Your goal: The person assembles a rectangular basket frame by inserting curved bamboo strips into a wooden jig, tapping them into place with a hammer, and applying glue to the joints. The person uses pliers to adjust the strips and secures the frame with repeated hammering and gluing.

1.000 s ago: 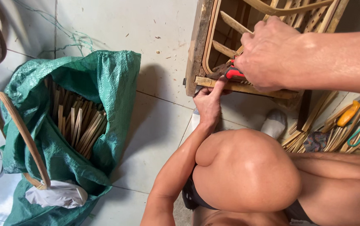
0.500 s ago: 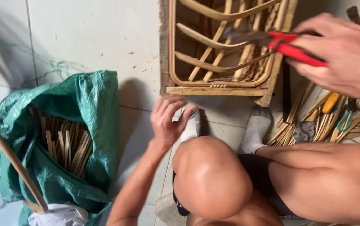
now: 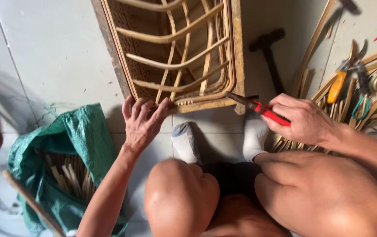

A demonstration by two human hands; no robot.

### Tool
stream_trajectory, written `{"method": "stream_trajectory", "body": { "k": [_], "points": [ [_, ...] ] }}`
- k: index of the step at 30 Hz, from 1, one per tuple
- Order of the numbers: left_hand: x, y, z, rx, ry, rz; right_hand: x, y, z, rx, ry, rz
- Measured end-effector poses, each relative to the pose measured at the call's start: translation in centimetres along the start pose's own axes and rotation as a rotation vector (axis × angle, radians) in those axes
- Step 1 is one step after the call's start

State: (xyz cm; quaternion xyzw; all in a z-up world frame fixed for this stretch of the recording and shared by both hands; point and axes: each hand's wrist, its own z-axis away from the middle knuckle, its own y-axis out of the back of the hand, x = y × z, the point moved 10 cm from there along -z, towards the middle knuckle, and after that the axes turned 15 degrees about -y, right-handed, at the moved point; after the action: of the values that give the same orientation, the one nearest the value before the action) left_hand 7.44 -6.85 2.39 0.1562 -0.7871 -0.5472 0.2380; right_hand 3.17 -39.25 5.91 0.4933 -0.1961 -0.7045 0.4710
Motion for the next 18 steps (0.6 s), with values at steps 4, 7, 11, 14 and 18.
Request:
{"method": "stream_trajectory", "body": {
  "k": [4, 7, 11, 14, 18],
  "points": [
    [0.5, 0.2, -0.4, 0.012, 0.017, -0.005, 0.5, 0.0, 0.4, 0.092, 0.013, -0.047],
    [1.7, 0.0, 0.1, 0.012, 0.019, -0.012, 1.6, 1.1, 1.0, 0.195, -0.071, -0.119],
    [2.2, 0.0, -0.9, 0.055, 0.013, 0.0, 0.2, 4.5, 0.1, 0.23, 0.127, 0.271],
    [4.6, 0.6, -2.0, 0.138, -0.053, 0.033, -1.7, 7.2, -2.0, 0.201, 0.268, 0.609],
    [6.9, -3.3, -4.7, -0.02, -0.075, 0.165, -6.8, 8.0, -6.0, 0.114, 0.408, 0.899]
  ]
}}
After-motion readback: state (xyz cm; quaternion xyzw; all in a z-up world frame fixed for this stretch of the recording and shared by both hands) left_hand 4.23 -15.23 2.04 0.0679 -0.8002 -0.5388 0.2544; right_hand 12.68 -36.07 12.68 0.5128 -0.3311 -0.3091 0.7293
